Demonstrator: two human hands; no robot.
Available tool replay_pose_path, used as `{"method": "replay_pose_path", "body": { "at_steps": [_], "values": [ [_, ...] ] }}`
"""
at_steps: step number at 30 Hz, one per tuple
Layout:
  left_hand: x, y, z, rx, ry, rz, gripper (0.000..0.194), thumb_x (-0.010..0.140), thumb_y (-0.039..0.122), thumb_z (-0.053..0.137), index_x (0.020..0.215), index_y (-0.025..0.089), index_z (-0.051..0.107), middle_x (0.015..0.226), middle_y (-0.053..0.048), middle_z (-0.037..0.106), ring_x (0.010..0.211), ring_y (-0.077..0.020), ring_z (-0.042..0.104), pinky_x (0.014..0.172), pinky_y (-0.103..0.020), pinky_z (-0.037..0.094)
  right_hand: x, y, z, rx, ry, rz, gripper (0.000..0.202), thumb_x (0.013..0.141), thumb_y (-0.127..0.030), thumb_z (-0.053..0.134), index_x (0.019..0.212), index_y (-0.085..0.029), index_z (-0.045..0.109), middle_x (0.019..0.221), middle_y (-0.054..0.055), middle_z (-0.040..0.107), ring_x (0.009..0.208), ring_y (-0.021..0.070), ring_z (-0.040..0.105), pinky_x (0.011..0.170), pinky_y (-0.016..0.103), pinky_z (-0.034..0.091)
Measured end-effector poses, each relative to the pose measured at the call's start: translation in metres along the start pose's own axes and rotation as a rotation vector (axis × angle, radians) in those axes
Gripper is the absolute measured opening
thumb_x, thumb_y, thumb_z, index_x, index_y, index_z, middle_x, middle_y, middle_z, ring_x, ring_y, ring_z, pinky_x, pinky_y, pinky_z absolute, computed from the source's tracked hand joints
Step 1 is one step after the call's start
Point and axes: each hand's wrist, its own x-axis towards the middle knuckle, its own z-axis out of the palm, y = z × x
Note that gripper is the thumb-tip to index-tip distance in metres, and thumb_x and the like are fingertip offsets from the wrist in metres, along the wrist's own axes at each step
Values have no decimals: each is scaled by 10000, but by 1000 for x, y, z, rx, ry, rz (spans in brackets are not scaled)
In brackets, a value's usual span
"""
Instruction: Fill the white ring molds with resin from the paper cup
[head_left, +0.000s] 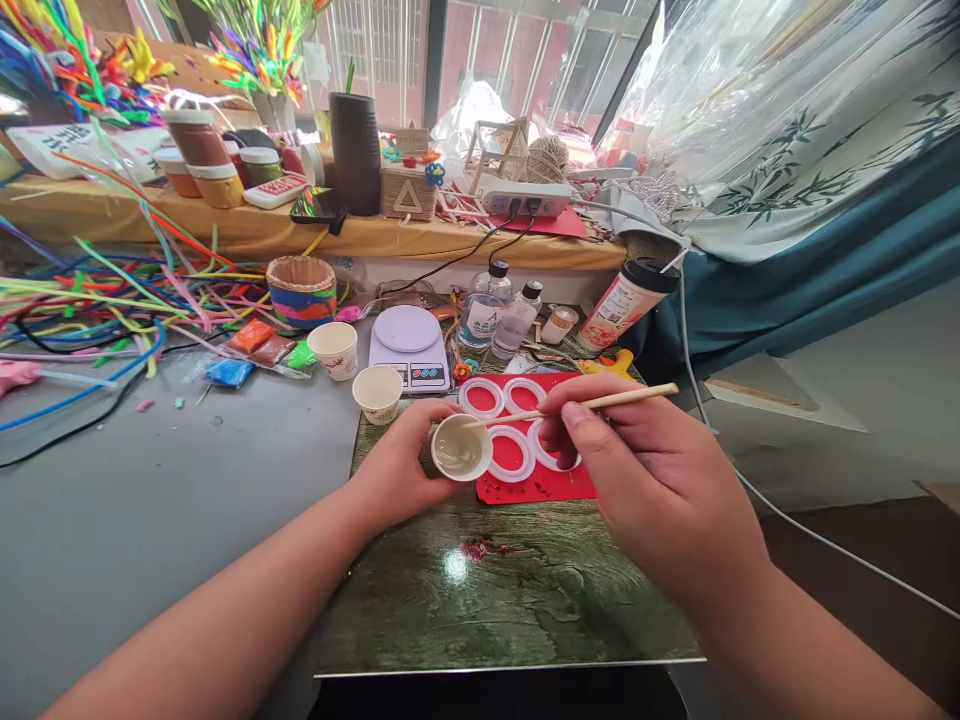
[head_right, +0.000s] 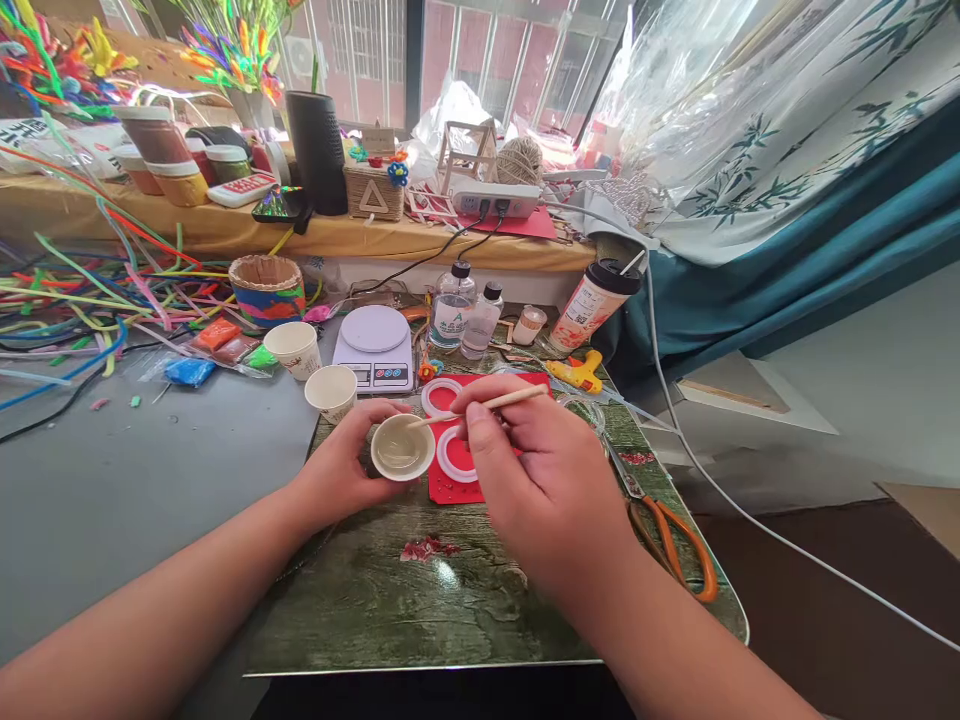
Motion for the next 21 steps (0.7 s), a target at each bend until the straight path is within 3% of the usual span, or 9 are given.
{"method": "replay_pose_path", "body": {
  "at_steps": [9,21],
  "values": [
    [2,0,1,26,28,-70,651,837,303,940,1403,278,618,1466,-119,766,1381,-376,748,1197,-579,603,4,3,2,81,-62,60,205,1089,-291,615,986,-254,789,879,30,781,742,220,736,672,373,586],
    [3,-1,0,55,11,-48,621,848,305,941,1386,290,632,1449,-100,776,1379,-368,758,1146,-521,643,1,3,3,13,-67,-35,209,1091,-247,582,1019,-240,778,880,16,778,756,193,728,663,333,563]
  ]
}}
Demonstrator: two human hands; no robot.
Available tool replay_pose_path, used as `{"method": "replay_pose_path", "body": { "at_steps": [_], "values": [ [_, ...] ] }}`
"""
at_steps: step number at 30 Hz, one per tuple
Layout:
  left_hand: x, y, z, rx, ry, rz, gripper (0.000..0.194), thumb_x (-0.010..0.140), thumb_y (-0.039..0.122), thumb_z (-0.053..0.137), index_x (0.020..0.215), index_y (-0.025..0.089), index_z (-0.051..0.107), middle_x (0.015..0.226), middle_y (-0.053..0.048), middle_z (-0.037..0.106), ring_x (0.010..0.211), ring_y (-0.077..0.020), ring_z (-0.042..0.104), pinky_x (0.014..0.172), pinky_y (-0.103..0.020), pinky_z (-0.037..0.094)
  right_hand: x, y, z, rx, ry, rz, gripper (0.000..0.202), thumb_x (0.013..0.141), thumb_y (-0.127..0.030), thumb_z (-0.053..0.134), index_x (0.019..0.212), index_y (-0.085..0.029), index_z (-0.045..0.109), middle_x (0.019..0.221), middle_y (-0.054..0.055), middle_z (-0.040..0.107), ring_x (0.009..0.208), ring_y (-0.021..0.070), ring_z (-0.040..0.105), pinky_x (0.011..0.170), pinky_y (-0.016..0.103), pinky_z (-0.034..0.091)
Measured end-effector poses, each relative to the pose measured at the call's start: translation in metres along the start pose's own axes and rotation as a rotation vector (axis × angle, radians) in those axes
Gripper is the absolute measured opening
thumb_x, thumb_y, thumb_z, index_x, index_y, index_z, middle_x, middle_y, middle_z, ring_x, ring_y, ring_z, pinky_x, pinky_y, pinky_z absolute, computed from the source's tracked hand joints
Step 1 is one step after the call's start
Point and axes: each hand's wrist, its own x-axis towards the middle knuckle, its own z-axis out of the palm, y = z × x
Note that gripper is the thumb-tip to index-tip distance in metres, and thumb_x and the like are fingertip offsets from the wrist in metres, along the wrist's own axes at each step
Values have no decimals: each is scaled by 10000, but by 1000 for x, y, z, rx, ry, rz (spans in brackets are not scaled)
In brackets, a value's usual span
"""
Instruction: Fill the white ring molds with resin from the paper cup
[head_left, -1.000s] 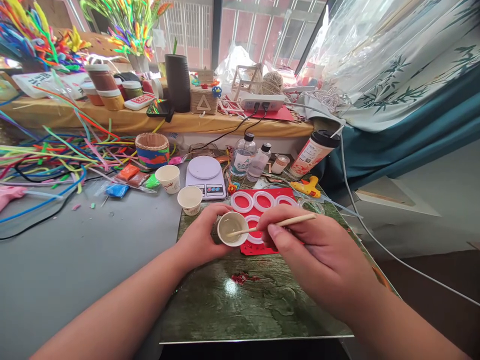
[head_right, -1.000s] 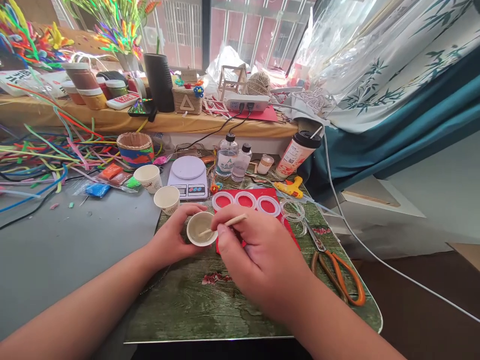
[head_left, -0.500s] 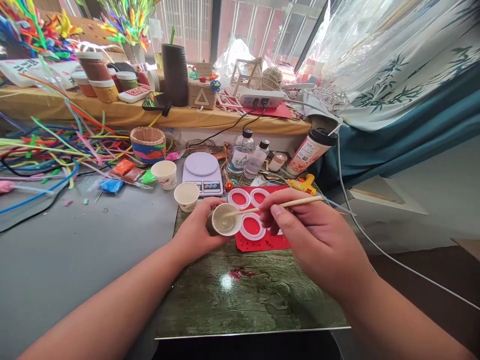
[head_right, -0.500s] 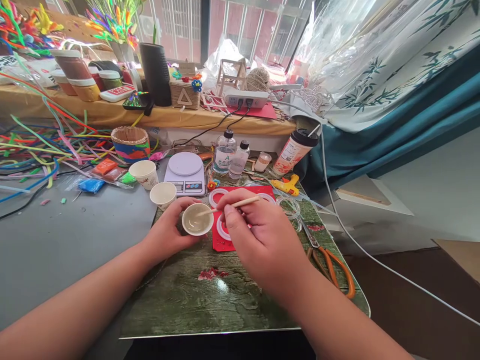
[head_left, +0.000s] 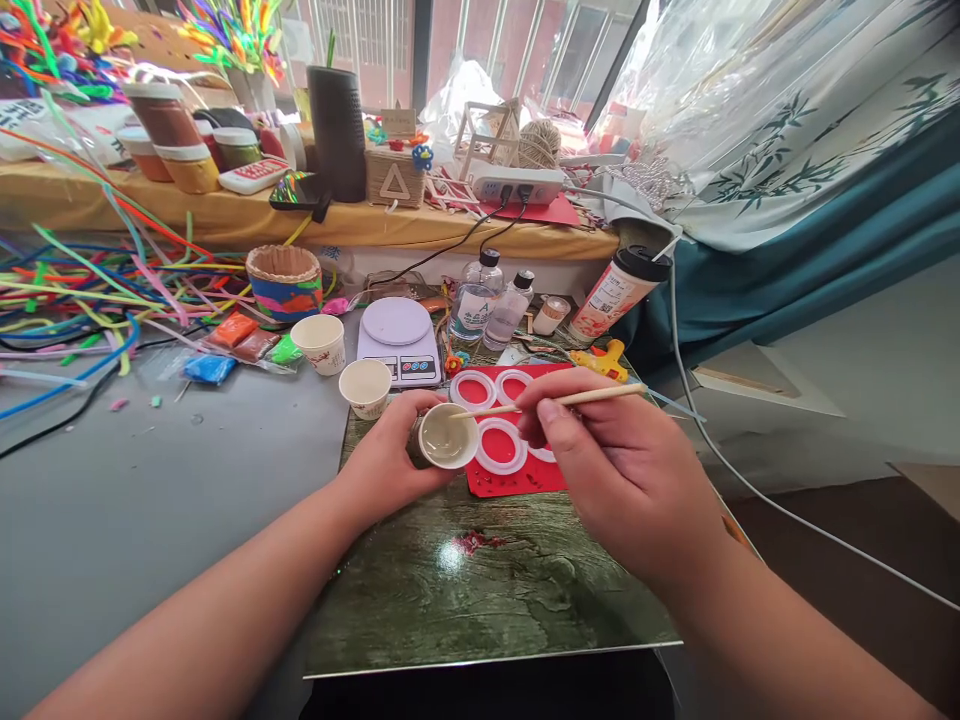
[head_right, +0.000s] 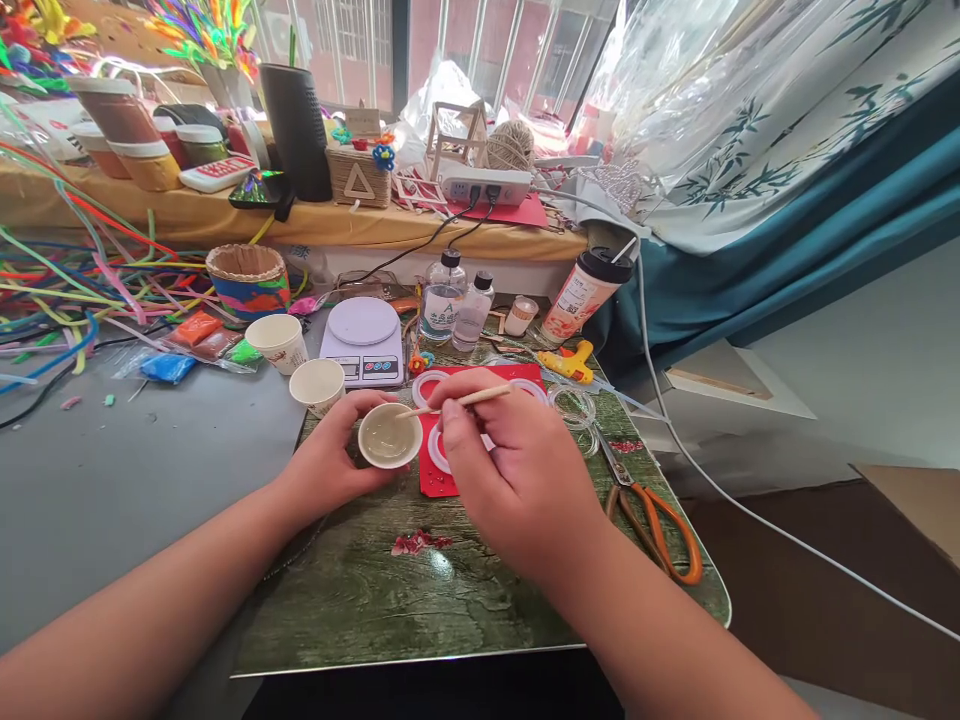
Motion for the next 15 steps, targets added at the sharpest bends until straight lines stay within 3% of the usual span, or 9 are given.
{"method": "replay_pose_path", "body": {
  "at_steps": [15],
  "values": [
    [-1,-2,1,26,-1,28,608,866,290,935,1396,304,638,1457,-85,771,1363,-348,762,1139,-499,644,-1,-2,7,-43,-9,-103,211,1090,-172,550,1019,-214,745,863,-1,761,761,156,713,703,296,552]
  ]
}}
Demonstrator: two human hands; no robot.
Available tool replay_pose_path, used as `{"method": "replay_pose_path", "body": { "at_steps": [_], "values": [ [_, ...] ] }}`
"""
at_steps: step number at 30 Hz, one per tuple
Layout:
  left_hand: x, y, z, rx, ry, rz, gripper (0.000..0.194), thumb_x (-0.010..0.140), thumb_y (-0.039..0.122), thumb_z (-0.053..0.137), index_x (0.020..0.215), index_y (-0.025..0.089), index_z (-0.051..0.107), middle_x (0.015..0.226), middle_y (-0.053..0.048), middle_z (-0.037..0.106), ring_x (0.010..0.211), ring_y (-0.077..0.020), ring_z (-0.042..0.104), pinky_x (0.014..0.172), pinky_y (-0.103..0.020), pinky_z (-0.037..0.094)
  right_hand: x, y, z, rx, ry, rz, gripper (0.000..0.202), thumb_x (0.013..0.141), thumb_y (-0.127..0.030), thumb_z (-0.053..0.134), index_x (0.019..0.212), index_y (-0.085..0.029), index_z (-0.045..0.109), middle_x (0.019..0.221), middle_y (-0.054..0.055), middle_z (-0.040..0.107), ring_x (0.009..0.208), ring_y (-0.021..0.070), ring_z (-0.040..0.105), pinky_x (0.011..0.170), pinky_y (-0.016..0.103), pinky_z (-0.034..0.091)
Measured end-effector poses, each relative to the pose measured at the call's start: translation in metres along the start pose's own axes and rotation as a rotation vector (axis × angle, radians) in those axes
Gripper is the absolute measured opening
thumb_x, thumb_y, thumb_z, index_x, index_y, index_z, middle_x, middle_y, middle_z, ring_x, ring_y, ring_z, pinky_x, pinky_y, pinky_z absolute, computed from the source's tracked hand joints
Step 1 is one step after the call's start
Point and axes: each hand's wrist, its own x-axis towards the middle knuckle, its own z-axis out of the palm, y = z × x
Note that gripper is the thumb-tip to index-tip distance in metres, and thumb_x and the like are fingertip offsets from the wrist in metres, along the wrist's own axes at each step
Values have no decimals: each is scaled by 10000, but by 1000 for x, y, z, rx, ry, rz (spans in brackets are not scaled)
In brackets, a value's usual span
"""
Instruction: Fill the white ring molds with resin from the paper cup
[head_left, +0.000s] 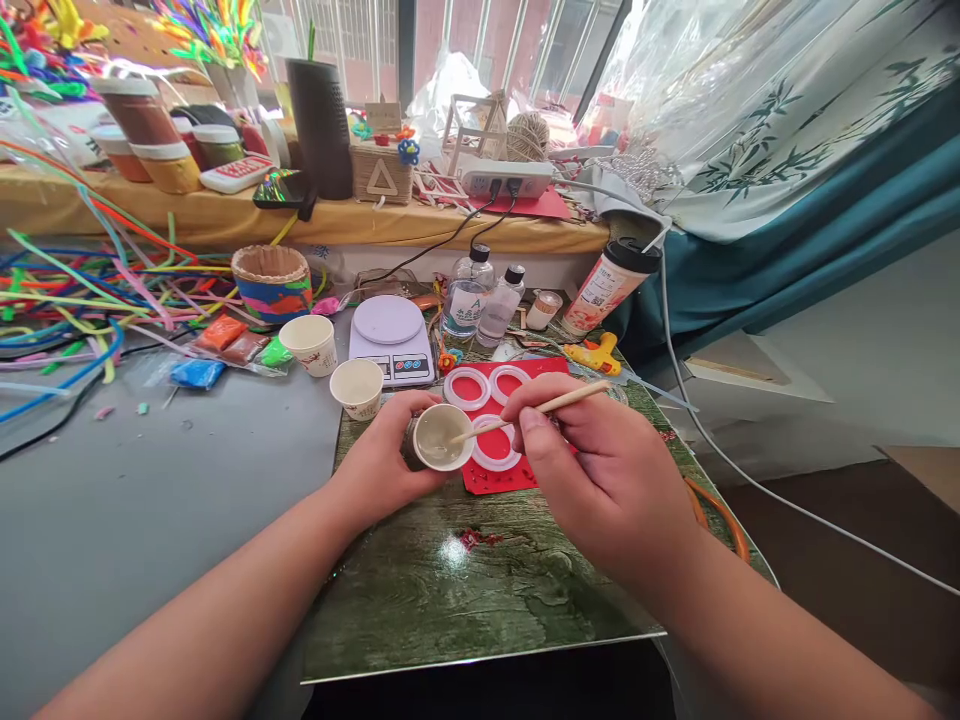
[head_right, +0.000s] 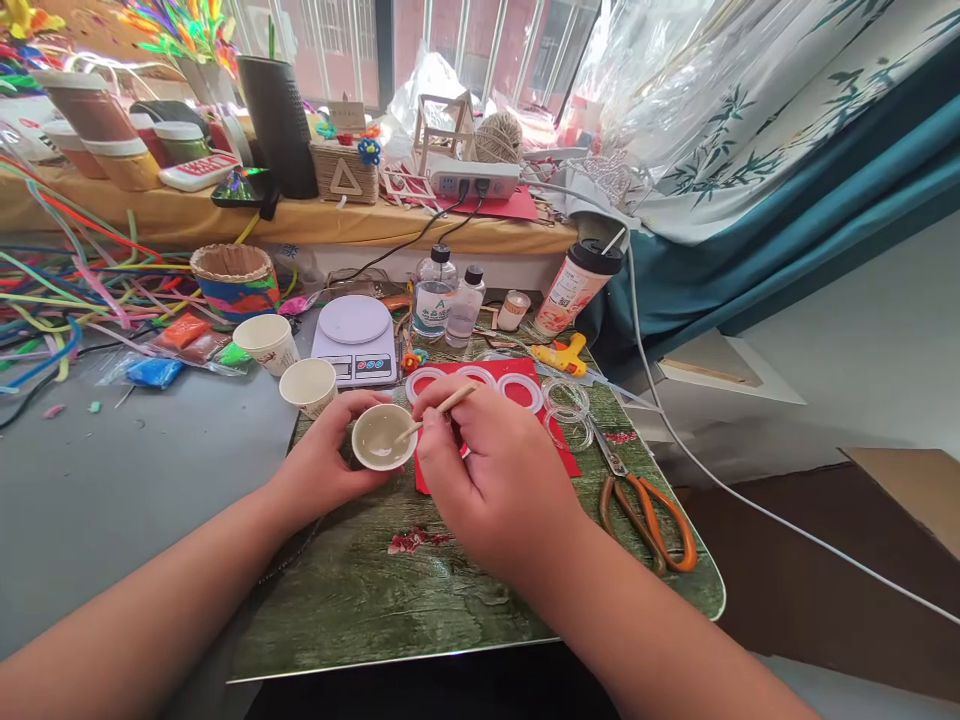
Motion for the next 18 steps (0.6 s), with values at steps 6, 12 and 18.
{"method": "replay_pose_path", "body": {
  "at_steps": [6,12,18],
  "values": [
    [0,-1,0,-19,13,3,628,860,271,934,1405,304,624,1486,-96,757,1393,-352,745,1173,-516,621,0,-1,0,-46,1,-61,209,1118,-176,537,1056,-217,733,934,21,777,829,172,732,754,306,561],
    [1,0,-1,-20,-5,7,618,874,297,925,1409,297,617,1486,-104,753,1395,-355,739,1174,-526,615,5,-1,-3,-23,-32,-29,193,1091,-177,555,1017,-225,727,889,21,775,795,188,728,736,327,563],
    [2,2,0,-19,-14,-19,618,855,282,931,1391,303,625,1462,-96,765,1363,-350,750,1169,-526,624,8,4,-3,48,-58,59,187,1093,-205,557,1054,-232,738,892,19,793,760,193,748,688,340,553]
  ]
}}
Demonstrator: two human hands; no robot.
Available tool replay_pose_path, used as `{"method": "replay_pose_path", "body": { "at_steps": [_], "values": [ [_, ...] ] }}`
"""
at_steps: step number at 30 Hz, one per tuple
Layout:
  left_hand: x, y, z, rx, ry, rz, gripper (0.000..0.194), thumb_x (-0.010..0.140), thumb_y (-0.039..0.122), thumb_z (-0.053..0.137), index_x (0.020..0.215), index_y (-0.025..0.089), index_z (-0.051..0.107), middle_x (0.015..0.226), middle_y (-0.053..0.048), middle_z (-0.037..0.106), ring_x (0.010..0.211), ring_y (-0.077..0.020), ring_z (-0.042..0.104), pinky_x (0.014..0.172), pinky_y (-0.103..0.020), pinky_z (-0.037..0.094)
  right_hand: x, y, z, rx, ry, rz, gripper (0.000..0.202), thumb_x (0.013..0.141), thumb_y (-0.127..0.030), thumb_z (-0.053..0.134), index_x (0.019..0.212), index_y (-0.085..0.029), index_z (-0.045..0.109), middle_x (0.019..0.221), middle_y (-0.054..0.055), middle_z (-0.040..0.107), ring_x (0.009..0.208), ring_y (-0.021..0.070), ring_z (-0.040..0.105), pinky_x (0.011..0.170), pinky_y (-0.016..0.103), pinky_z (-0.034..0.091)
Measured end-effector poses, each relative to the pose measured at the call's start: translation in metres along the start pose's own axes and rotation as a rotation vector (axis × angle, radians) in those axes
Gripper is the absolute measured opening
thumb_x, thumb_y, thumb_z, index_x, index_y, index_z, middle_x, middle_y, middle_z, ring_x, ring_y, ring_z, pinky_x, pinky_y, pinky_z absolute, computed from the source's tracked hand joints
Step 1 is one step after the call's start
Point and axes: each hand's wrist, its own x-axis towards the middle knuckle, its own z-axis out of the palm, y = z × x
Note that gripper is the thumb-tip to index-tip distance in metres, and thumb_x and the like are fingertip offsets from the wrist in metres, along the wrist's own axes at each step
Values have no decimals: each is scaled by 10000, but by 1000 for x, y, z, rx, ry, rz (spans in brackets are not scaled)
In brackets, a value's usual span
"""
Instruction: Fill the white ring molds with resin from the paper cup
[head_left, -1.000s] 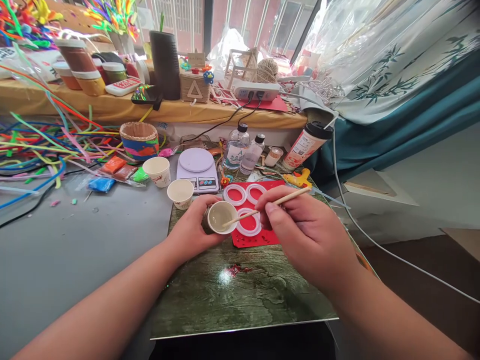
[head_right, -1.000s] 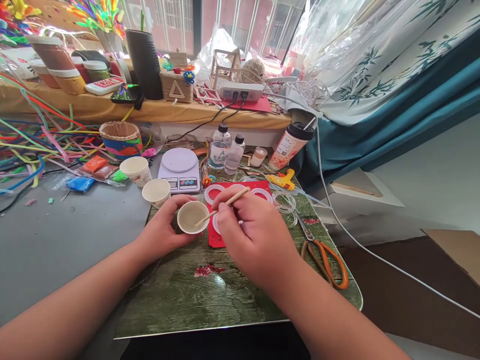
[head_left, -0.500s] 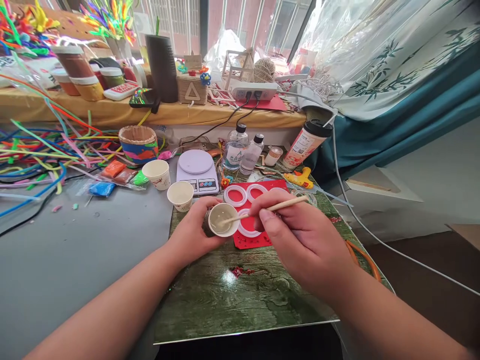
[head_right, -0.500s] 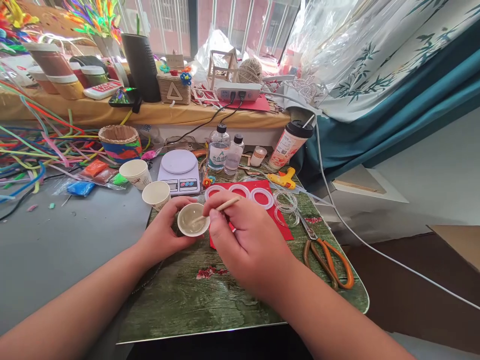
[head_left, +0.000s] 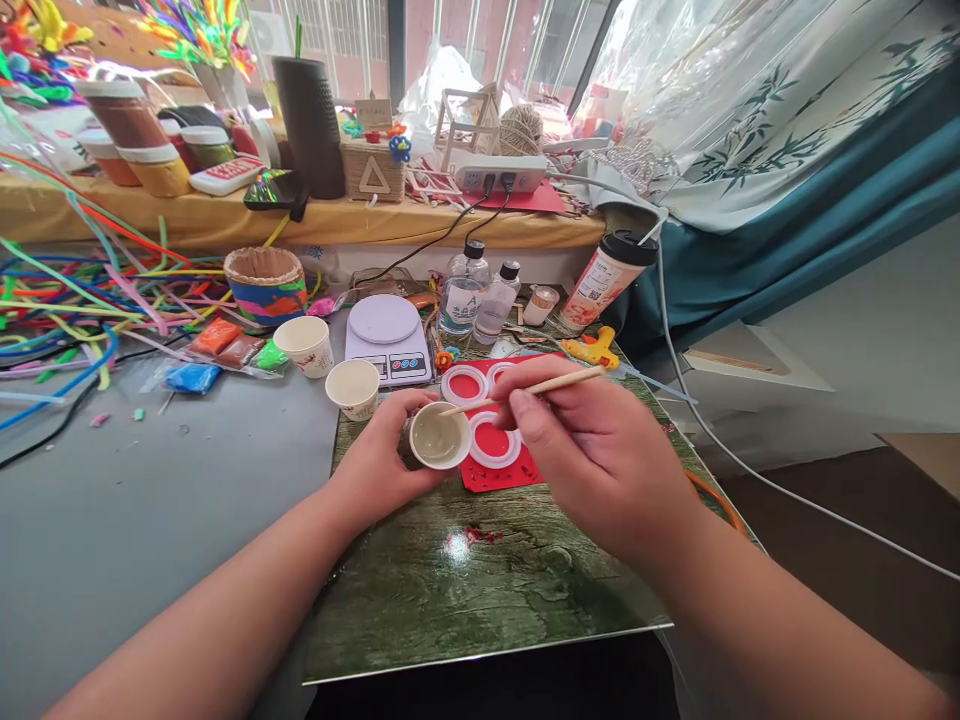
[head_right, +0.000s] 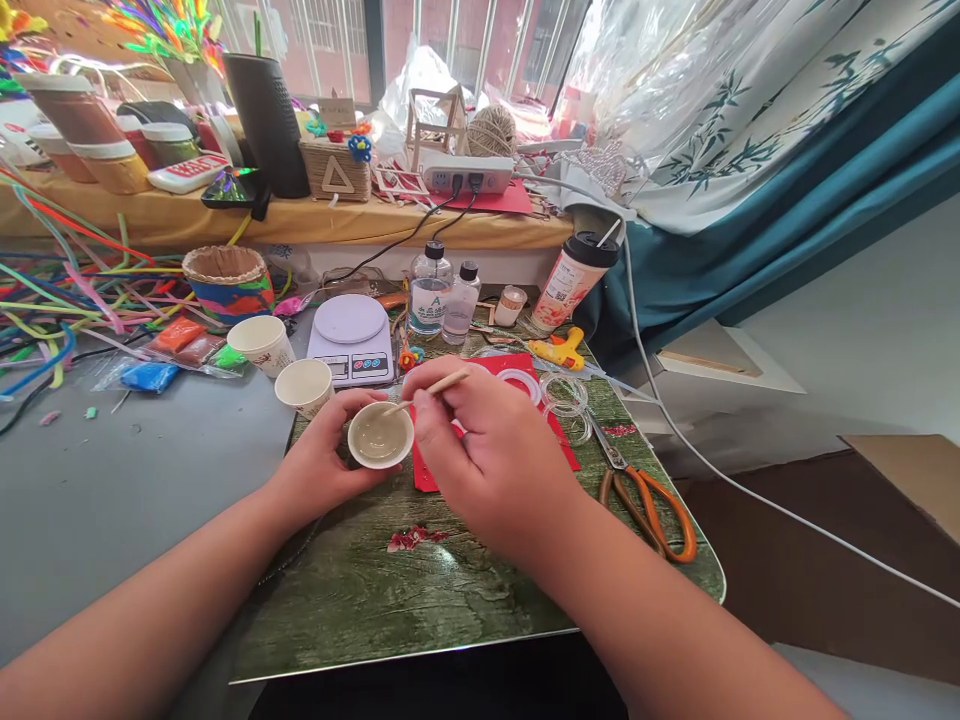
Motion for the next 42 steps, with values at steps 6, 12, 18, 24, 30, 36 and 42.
{"method": "replay_pose_path", "body": {
  "at_steps": [6,12,18,24,30,36,42],
  "values": [
    [0,-1,0,-7,-11,2,603,873,307,928,1394,296,626,1467,-101,761,1358,-346,752,1155,-516,624,2,0,1,-40,-36,-17,203,1062,-211,544,994,-222,734,826,9,752,707,179,687,645,327,518],
    [-1,-2,1,1,-11,13,609,875,254,911,1409,297,622,1486,-98,754,1378,-338,746,1159,-507,621,3,-3,-1,-14,-48,-34,196,1066,-197,538,1012,-228,724,820,-2,742,705,172,673,666,323,508],
    [0,0,1,-28,-20,-11,616,861,307,942,1396,297,635,1448,-98,775,1334,-348,766,1129,-507,646,7,1,0,-23,-87,-54,186,1060,-200,533,1008,-235,708,829,4,741,711,177,685,655,316,507],
    [0,3,0,-30,-26,-20,588,872,295,927,1388,298,645,1433,-91,789,1309,-338,777,1106,-497,659,4,-2,4,-33,-7,-22,198,1062,-199,535,964,-240,702,811,3,739,698,182,673,663,336,502],
    [0,4,0,-38,-16,-56,600,869,319,923,1401,297,646,1451,-91,790,1322,-338,780,1131,-507,652,3,-1,4,-10,-20,-79,199,1067,-183,537,989,-229,714,826,2,746,701,169,670,658,317,510],
    [0,3,0,-21,-28,-148,593,824,368,968,1324,305,657,1289,-47,837,1146,-324,818,978,-471,685,1,1,4,5,43,-8,194,1060,-193,544,978,-238,714,833,5,752,725,181,716,678,328,537],
    [-1,2,0,17,-36,-144,605,798,341,970,1312,302,656,1256,-44,836,1106,-314,819,927,-440,686,1,-3,7,-32,19,-78,189,1051,-193,546,944,-250,691,828,8,757,699,181,689,656,329,519]
  ]
}}
